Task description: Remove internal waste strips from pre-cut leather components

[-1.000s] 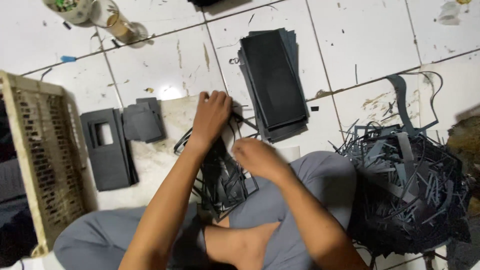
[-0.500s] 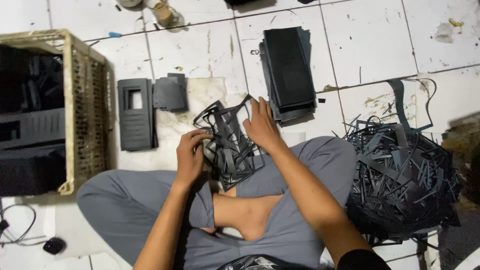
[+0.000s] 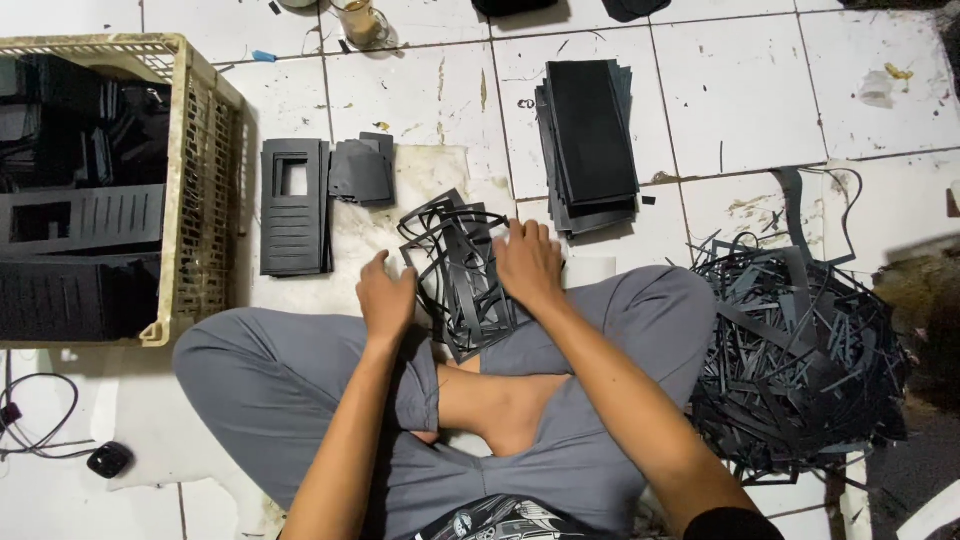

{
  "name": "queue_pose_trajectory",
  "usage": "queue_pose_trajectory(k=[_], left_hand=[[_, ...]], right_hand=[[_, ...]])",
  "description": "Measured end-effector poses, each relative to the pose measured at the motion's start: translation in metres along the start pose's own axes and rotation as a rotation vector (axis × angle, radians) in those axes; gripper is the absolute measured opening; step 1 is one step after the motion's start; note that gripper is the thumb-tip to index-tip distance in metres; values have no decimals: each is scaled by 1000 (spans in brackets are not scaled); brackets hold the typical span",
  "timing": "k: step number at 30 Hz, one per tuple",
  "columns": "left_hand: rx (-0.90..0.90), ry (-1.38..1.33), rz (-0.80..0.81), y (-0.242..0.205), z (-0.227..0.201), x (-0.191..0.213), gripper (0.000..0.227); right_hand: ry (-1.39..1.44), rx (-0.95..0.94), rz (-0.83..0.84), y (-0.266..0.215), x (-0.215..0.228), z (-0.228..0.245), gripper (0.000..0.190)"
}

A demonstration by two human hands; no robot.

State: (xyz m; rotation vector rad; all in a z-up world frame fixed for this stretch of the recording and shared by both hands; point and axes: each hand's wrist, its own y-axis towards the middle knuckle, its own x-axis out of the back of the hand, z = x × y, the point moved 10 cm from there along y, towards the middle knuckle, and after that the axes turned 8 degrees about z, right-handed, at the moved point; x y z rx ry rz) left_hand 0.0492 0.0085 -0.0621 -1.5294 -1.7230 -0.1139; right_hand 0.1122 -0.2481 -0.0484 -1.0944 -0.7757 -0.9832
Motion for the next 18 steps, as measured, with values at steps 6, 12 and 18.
queue_pose_trajectory(k=[6, 12, 18], left_hand=[[-143, -6, 55, 9, -18, -55, 68], [-150, -264, 250, -14, -59, -80, 57], [76, -639, 254, -5, -17, -100, 57]], right_hand=[[149, -109, -46, -31, 3, 40, 71], [-68, 37, -272, -30, -52, 67, 46], [686, -109, -78, -14, -90, 37, 40]])
